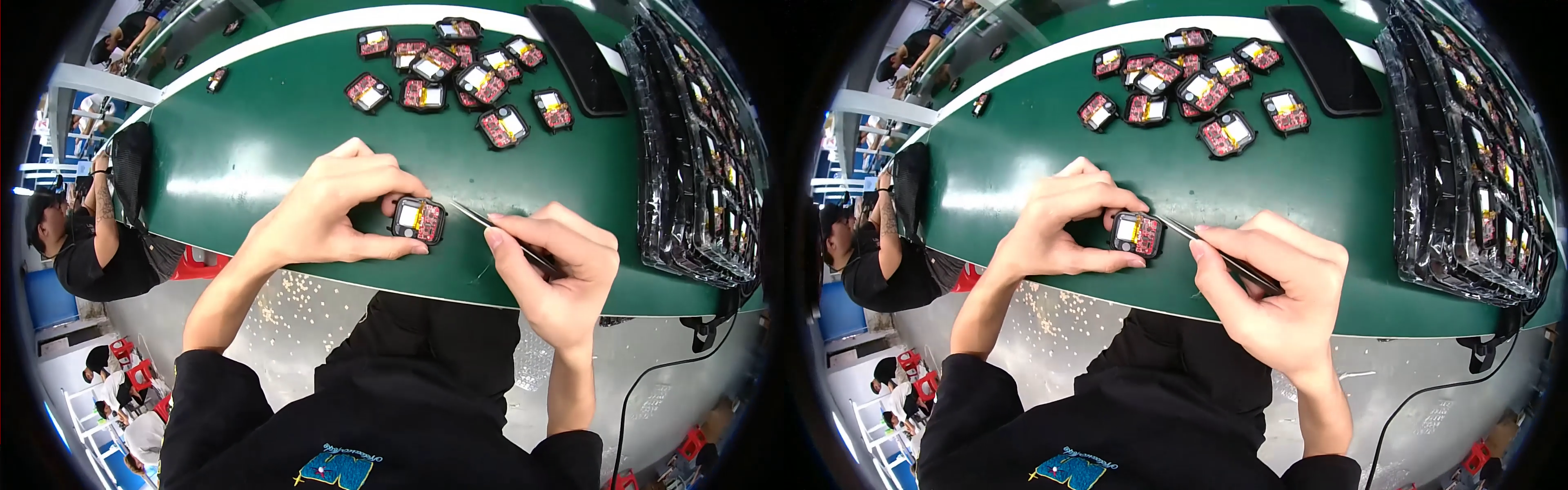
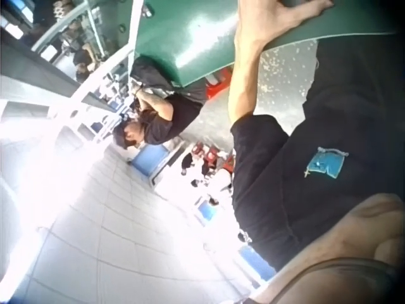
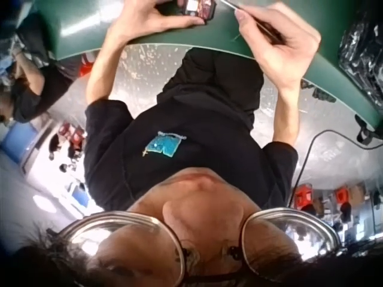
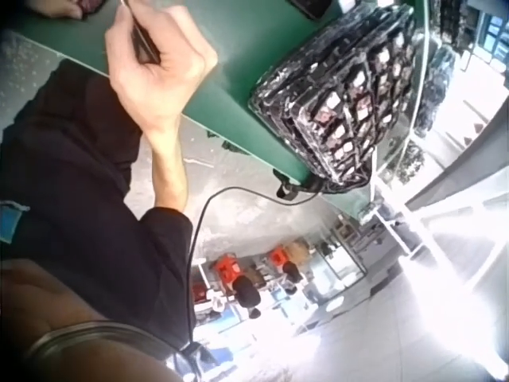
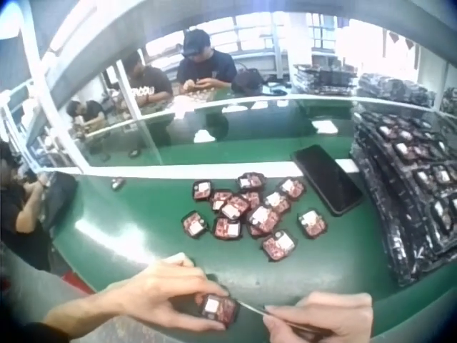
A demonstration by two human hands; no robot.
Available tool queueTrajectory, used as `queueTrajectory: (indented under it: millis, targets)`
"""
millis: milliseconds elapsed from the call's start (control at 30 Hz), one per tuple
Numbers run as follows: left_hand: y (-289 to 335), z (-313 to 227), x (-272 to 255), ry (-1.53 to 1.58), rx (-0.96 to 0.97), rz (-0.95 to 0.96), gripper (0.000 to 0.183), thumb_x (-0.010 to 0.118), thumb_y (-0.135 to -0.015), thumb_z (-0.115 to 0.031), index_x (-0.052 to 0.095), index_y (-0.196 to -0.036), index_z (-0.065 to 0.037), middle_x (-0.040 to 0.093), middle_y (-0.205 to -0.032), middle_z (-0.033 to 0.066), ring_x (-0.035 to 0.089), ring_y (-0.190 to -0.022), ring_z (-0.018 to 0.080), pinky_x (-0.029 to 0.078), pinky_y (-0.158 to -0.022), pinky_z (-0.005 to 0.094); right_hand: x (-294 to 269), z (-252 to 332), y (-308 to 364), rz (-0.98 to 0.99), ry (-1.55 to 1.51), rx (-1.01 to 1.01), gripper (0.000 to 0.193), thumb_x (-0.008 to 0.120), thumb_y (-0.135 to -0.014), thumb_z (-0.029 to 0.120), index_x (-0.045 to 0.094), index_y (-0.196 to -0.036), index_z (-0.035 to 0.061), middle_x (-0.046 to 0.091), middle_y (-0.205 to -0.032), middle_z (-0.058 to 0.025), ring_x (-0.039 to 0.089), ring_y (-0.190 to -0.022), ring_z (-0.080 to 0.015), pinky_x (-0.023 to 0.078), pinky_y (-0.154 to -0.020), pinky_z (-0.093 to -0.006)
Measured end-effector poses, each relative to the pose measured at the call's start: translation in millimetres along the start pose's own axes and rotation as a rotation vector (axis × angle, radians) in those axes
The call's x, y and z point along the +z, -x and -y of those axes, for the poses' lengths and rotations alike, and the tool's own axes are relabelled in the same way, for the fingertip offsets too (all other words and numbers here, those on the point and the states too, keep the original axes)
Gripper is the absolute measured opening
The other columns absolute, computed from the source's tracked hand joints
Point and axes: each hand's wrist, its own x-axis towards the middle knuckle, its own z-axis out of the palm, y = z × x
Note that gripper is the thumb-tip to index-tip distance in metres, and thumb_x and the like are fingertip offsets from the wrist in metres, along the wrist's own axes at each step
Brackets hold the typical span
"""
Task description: The recorder is assembling small electronic components, specifically using tweezers to manipulate parts within what appears to be a smartwatch casing.
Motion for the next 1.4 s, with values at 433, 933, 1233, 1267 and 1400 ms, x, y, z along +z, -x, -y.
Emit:
queueTrajectory:
  millis: [433,933,1233,1267,1400]
  targets:
    - [-30.6,0.4,-28.2,0.050,0.060,-0.174,0.051,0.102,-0.072,-0.019,0.082,-0.116,-0.003,0.074,-0.093,0.0042,0.053,-0.070,0.0116,0.039,-0.061,0.0270,-3.5,5.4,5.4,-0.053,-0.055,0.058,0.013,0.084,-0.093,-0.006,0.085,-0.106,-0.0048,0.069,-0.078,-0.0008,0.054,-0.064,-0.0017,0.036,-0.056,-0.0202]
    - [-10.8,-0.4,10.9,0.072,0.017,-0.026,0.066,0.104,-0.071,-0.015,0.077,-0.131,-0.006,0.061,-0.080,-0.0006,0.051,-0.067,0.0141,0.044,-0.066,0.0327,3.8,9.3,-10.1,0.149,-0.051,0.348,0.021,0.076,-0.102,0.000,0.074,-0.122,-0.0046,0.068,-0.081,-0.0015,0.050,-0.066,-0.0023,0.039,-0.056,-0.0257]
    - [-11.8,6.5,14.9,0.100,0.147,-0.049,0.056,0.101,-0.074,-0.017,0.078,-0.124,-0.005,0.080,-0.108,0.0055,0.051,-0.065,0.0162,0.048,-0.063,0.0308,8.6,11.0,-15.8,0.180,0.037,0.285,0.009,0.076,-0.100,0.000,0.078,-0.108,-0.0044,0.058,-0.070,-0.0010,0.043,-0.060,-0.0049,0.033,-0.053,-0.0280]
    - [-11.9,5.7,15.1,0.090,0.150,-0.054,0.054,0.101,-0.074,-0.017,0.079,-0.122,-0.005,0.080,-0.107,0.0054,0.051,-0.065,0.0163,0.048,-0.063,0.0309,6.7,10.2,-16.0,0.186,0.041,0.289,0.009,0.076,-0.100,0.000,0.078,-0.108,-0.0044,0.058,-0.070,-0.0010,0.043,-0.060,-0.0049,0.033,-0.053,-0.0280]
    - [-10.3,7.9,16.6,0.086,0.157,-0.058,0.055,0.102,-0.073,-0.018,0.079,-0.121,-0.005,0.079,-0.104,0.0051,0.051,-0.064,0.0162,0.047,-0.063,0.0307,4.9,9.6,-15.4,0.226,0.064,0.336,0.008,0.078,-0.101,0.002,0.077,-0.105,-0.0044,0.057,-0.070,0.0013,0.040,-0.060,-0.0032,0.030,-0.053,-0.0275]
